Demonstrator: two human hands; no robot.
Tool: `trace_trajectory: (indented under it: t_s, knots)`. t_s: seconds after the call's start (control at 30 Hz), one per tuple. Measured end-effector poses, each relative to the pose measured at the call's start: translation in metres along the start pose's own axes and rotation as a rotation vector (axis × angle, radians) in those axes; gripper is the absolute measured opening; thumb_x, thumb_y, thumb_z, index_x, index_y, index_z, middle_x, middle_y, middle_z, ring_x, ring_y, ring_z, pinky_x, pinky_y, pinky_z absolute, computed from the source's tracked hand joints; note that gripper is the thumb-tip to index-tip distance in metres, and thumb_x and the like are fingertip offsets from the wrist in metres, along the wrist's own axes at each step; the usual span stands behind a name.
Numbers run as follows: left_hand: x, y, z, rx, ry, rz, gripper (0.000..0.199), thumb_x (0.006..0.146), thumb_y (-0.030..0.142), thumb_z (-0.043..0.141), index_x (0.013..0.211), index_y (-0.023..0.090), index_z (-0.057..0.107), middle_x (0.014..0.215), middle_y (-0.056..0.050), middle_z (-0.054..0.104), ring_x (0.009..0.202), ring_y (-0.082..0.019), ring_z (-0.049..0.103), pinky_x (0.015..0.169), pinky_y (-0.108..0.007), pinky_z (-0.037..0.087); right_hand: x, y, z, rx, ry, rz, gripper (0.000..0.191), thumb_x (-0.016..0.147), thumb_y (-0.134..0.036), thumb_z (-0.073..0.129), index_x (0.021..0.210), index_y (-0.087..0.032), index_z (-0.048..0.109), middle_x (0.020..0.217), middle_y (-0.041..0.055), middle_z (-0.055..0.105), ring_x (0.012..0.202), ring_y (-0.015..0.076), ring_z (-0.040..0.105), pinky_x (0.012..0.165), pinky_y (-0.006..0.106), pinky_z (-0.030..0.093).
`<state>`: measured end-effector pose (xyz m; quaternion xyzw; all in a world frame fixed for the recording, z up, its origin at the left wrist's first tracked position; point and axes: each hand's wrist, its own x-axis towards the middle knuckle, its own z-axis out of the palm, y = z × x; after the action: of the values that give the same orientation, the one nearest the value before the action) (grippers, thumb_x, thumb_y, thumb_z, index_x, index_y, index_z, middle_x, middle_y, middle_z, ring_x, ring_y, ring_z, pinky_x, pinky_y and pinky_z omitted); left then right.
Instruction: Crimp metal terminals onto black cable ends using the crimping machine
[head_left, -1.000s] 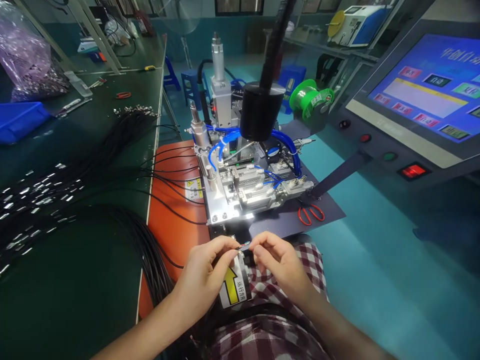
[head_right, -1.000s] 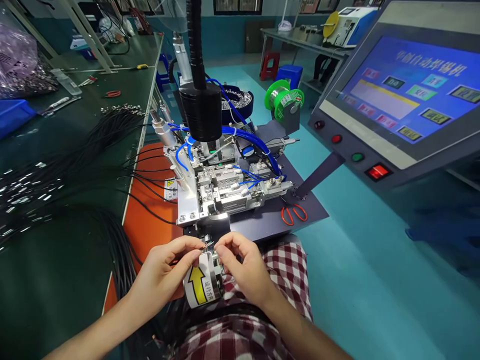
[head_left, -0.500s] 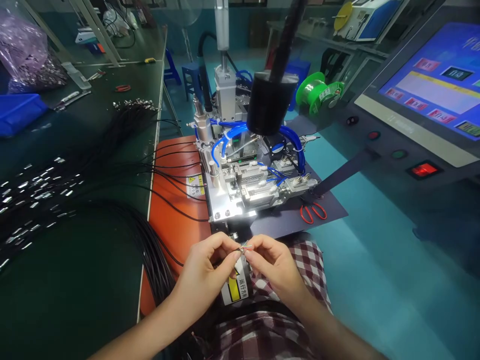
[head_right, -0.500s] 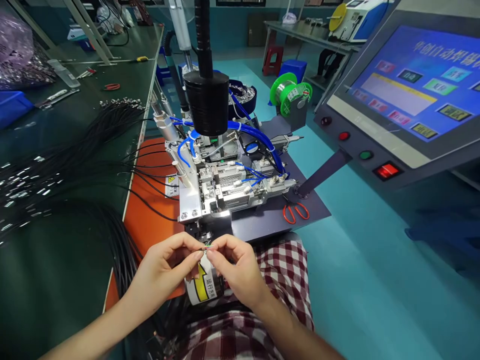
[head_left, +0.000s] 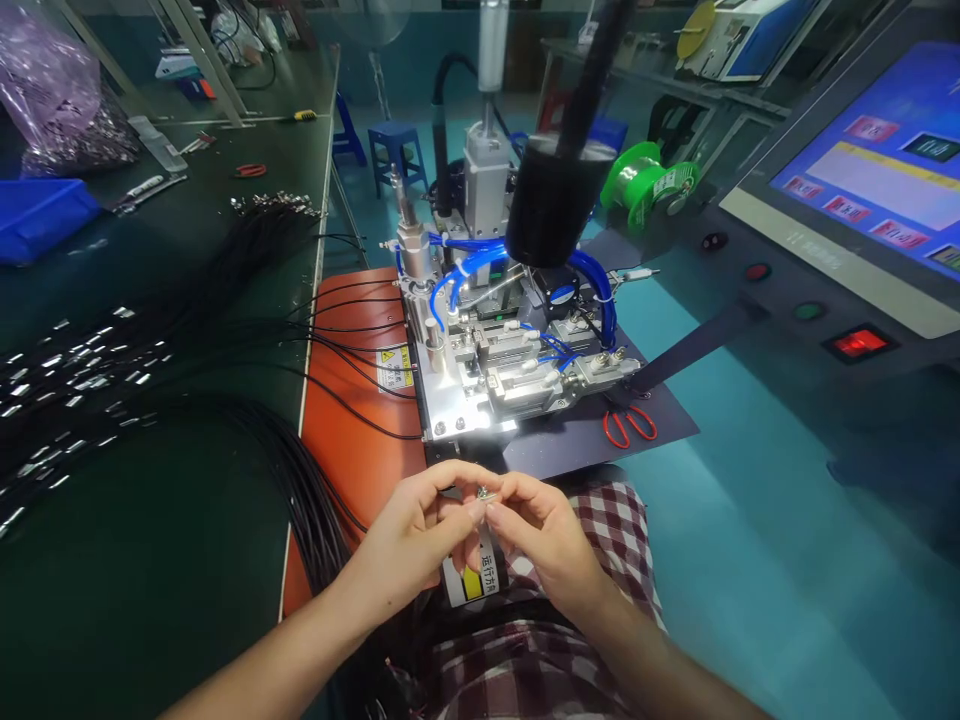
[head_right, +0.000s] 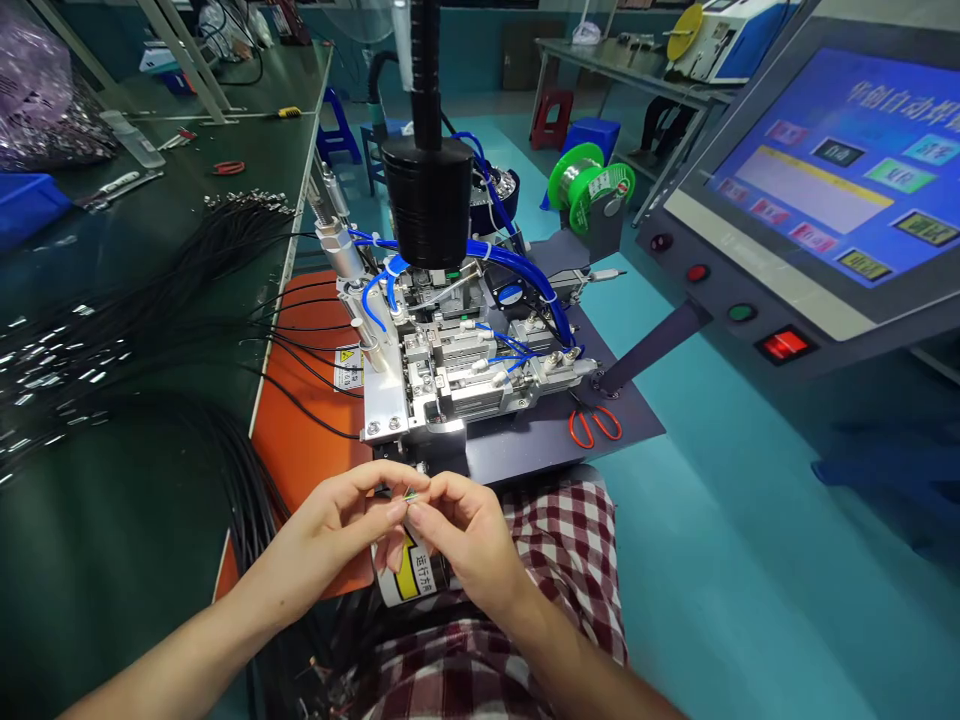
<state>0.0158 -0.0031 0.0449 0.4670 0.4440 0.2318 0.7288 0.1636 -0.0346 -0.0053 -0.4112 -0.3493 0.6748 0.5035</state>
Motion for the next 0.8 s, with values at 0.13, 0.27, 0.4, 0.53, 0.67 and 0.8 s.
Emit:
trace_trajectory:
  t_s: [0.13,0.27,0.4,0.53,0.67,0.8]
  knots:
    - [0.002,-0.001,-0.003,-0.108,0.01,-0.054,0.017,0.084,0.033,0.058,0.086,0.016,0.056,0.053,0.0,0.062,0.046,-0.007,0.051,0.047,-0.016,0.038,-0.002,-0.002,0.001,-0.019,-0.017,-0.001,0.015,0.08,-0.027,0.065,0.071,-0.017,0.057,0.053,-0.007,0.045,0.046,0.006,0.037,0.045,0.019,0.031]
    - [0.001,-0.008,0.001,-0.204,0.129,-0.095,0.02,0.081,0.035,0.062,0.08,0.017,0.053,0.048,0.003,0.054,0.04,-0.005,0.038,0.039,-0.014,0.028,-0.004,-0.004,0.006,-0.182,0.03,-0.05,0.017,0.082,-0.026,0.061,0.068,-0.017,0.055,0.058,-0.0049,0.048,0.05,0.0076,0.039,0.049,0.021,0.034]
    - [0.0,-0.014,0.005,-0.296,0.219,-0.06,0.021,0.08,0.035,0.063,0.079,0.019,0.05,0.044,0.01,0.037,0.041,-0.004,0.025,0.039,-0.014,0.022,-0.003,0.002,0.01,-0.328,0.127,-0.116,0.018,0.083,-0.024,0.058,0.067,-0.017,0.055,0.063,-0.0029,0.05,0.058,0.0103,0.043,0.056,0.024,0.037]
    - [0.002,-0.011,0.003,-0.284,0.157,-0.09,0.018,0.081,0.034,0.062,0.083,0.017,0.055,0.048,0.008,0.041,0.044,-0.004,0.029,0.042,-0.014,0.026,-0.001,0.007,0.009,-0.372,0.126,-0.173,0.016,0.085,-0.024,0.056,0.07,-0.017,0.056,0.066,-0.0022,0.052,0.06,0.0113,0.045,0.057,0.024,0.038]
    - [0.004,-0.008,-0.001,-0.269,0.096,-0.103,0.019,0.076,0.028,0.067,0.085,0.014,0.059,0.05,0.005,0.05,0.048,-0.005,0.04,0.046,-0.014,0.031,-0.001,0.003,0.006,-0.446,0.146,-0.264,0.014,0.085,-0.021,0.056,0.07,-0.018,0.056,0.067,-0.0024,0.051,0.06,0.0115,0.045,0.057,0.024,0.037]
    - [0.002,-0.008,0.0,-0.241,0.141,-0.074,0.019,0.074,0.029,0.069,0.081,0.014,0.06,0.051,0.003,0.054,0.049,-0.006,0.046,0.049,-0.016,0.036,-0.001,-0.003,0.0,-0.439,0.103,-0.175,0.014,0.084,-0.025,0.058,0.073,-0.018,0.059,0.068,-0.0009,0.054,0.062,0.0133,0.047,0.059,0.025,0.038]
